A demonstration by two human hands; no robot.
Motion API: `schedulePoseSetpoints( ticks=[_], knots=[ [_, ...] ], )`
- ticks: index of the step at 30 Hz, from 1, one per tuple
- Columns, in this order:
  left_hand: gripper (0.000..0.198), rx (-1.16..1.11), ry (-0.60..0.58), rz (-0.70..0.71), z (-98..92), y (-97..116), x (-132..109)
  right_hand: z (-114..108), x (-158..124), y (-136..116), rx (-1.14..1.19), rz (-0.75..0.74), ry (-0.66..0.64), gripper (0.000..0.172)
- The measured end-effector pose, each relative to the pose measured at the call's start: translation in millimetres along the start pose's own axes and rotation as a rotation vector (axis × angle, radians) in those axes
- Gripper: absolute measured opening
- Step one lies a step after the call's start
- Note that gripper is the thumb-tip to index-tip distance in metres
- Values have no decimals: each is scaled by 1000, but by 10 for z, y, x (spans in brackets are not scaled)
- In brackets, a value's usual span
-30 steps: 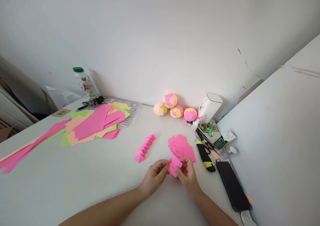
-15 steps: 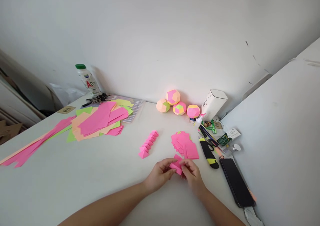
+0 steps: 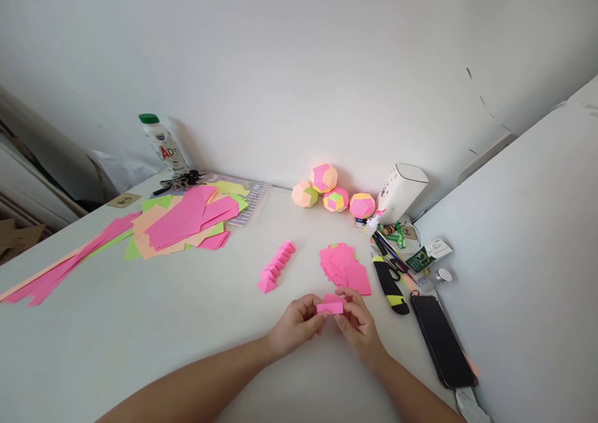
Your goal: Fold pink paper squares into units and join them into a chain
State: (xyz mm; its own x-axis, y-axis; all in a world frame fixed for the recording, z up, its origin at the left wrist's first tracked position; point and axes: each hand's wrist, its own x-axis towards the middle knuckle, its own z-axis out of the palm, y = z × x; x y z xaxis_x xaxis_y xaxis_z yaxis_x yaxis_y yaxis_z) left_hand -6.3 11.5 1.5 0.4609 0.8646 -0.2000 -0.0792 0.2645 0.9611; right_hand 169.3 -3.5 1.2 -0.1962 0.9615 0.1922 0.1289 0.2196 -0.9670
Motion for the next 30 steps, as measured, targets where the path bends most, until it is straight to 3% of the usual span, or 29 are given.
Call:
schedulePoseSetpoints(
  ticks=[7,16,21,30],
  knots=[
    [29,-40,34,99,11,20,-46,-25,7,-41,0,25,-46,23],
    [24,-190,-180,136,-43,11,-25,10,0,-25,-41,78,-136,29],
    [27,-135,-255,109,-39,32,-52,-12,-3,-15,-38,151,-134,27],
    [32,-110,-211,211,-76,-91,-18,-35,14,-12,48,144,-162,20]
  ],
)
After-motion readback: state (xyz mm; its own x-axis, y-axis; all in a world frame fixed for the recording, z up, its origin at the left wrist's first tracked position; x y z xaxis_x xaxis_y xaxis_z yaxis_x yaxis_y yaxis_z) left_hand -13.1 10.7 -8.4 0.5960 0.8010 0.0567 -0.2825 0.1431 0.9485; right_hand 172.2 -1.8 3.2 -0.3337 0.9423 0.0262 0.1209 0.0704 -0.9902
